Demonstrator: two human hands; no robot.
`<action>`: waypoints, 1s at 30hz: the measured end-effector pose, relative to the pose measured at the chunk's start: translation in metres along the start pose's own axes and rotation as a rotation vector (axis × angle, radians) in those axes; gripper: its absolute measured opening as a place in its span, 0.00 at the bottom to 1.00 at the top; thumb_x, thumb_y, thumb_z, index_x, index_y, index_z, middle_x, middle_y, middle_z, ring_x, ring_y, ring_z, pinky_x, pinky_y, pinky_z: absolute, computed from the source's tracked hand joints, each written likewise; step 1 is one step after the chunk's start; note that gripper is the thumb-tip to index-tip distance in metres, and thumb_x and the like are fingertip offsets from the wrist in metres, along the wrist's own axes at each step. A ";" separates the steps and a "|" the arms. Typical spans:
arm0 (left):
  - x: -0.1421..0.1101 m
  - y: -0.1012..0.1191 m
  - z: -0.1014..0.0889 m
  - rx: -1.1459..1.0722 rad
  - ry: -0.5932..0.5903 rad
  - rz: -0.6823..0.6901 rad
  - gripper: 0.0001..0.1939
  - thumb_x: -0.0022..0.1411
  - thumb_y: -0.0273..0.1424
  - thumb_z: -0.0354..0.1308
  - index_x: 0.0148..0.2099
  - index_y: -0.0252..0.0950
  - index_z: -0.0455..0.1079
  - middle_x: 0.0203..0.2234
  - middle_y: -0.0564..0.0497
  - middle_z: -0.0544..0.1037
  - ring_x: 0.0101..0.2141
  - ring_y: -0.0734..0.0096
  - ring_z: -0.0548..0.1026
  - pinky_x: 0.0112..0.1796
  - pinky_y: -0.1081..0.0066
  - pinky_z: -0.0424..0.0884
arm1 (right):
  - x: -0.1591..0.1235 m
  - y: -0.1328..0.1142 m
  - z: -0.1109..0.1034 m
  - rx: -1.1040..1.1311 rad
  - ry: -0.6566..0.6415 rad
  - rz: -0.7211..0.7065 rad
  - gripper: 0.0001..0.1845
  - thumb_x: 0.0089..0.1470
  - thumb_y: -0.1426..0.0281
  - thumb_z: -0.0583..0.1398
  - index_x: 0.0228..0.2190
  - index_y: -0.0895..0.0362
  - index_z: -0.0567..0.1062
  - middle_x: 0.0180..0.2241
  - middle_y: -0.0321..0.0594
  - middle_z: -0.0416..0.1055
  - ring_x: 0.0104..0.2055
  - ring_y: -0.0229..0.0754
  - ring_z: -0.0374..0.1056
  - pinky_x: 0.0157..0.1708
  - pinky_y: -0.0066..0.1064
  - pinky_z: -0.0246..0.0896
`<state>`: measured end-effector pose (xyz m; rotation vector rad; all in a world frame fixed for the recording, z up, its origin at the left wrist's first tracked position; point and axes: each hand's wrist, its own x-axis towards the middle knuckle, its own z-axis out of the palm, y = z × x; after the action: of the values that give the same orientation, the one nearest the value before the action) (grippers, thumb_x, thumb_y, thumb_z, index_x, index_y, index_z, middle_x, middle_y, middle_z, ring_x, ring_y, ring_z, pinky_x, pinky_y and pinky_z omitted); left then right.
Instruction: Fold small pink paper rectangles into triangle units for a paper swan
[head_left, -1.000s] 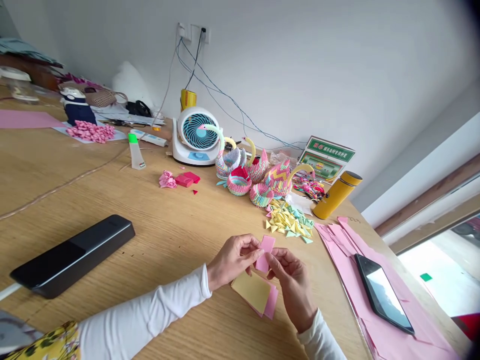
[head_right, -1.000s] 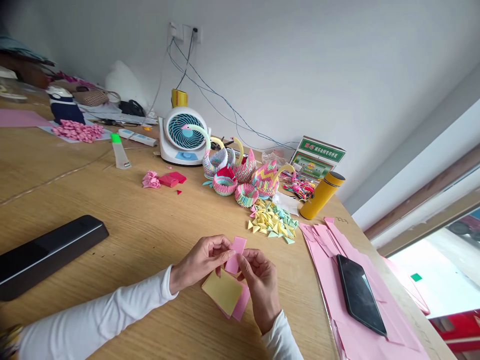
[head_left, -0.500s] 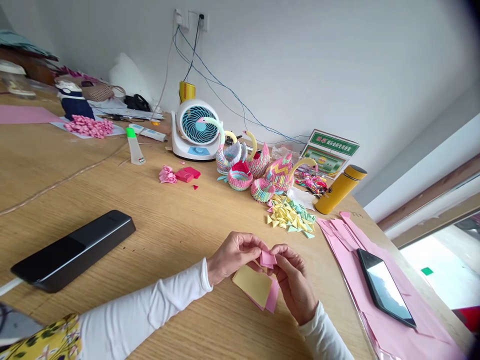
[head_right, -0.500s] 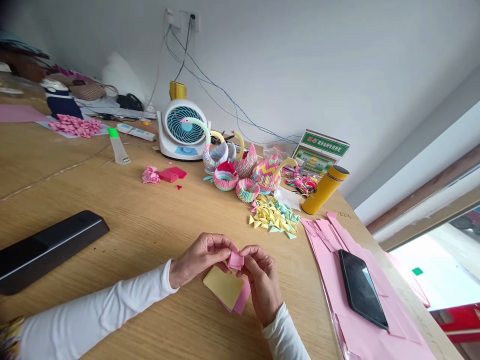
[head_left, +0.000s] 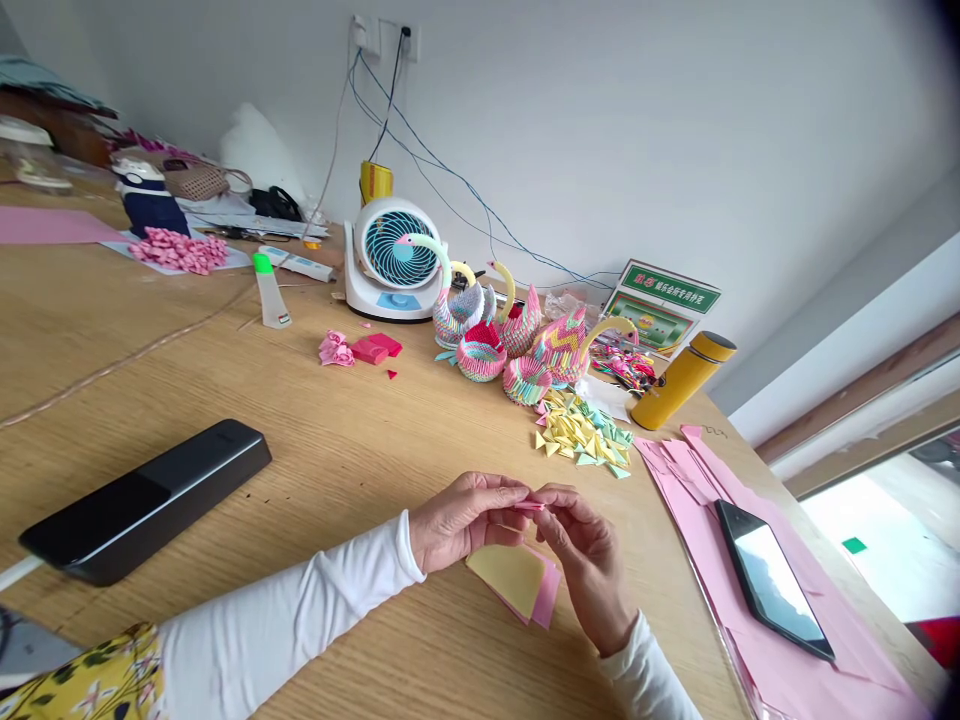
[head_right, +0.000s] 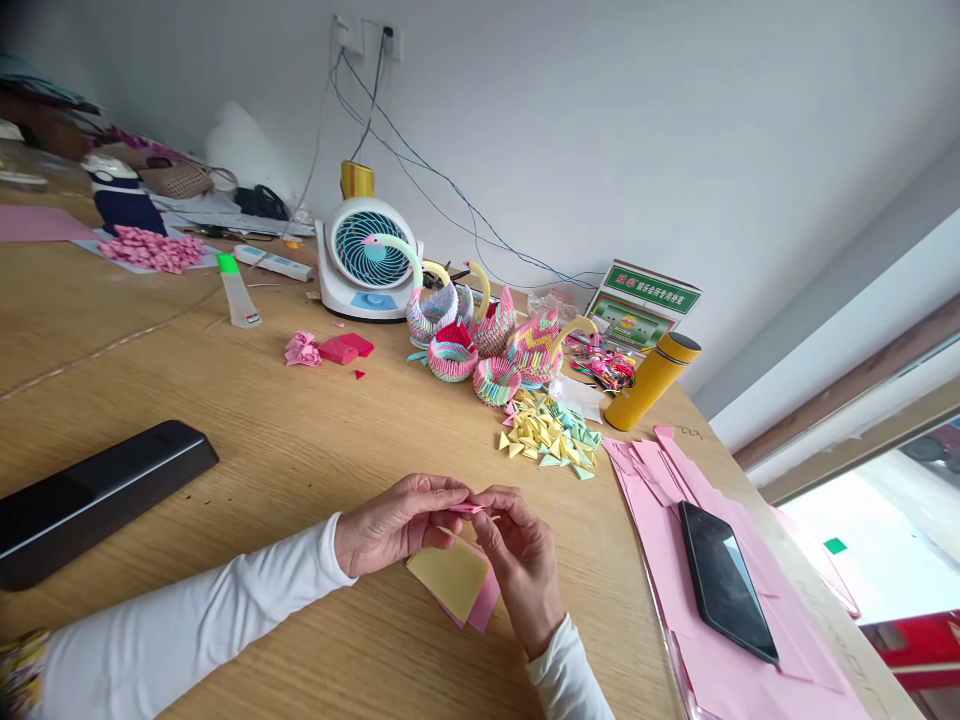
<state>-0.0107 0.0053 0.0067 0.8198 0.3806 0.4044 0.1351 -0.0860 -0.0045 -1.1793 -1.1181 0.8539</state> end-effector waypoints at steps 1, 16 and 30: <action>0.000 -0.001 0.001 0.023 -0.002 0.002 0.15 0.54 0.37 0.64 0.37 0.29 0.71 0.27 0.51 0.73 0.22 0.82 0.68 0.25 0.79 0.70 | 0.000 0.001 0.000 -0.017 0.017 -0.013 0.09 0.53 0.64 0.62 0.36 0.53 0.77 0.35 0.39 0.71 0.34 0.38 0.65 0.33 0.29 0.61; -0.003 -0.006 0.006 0.672 0.214 0.517 0.13 0.57 0.37 0.61 0.36 0.30 0.72 0.26 0.51 0.74 0.24 0.77 0.70 0.24 0.79 0.68 | -0.001 -0.002 0.002 -0.188 0.051 0.006 0.11 0.52 0.62 0.62 0.34 0.55 0.78 0.30 0.40 0.75 0.29 0.37 0.68 0.28 0.26 0.63; -0.002 -0.004 0.009 0.640 0.207 0.505 0.17 0.53 0.40 0.64 0.32 0.28 0.74 0.26 0.49 0.76 0.19 0.80 0.70 0.21 0.79 0.67 | -0.002 0.001 -0.004 -0.273 0.039 0.041 0.13 0.51 0.60 0.63 0.31 0.57 0.77 0.27 0.41 0.74 0.27 0.37 0.68 0.27 0.26 0.62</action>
<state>-0.0079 -0.0036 0.0099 1.5153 0.5048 0.8658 0.1381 -0.0882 -0.0059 -1.4423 -1.2086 0.7212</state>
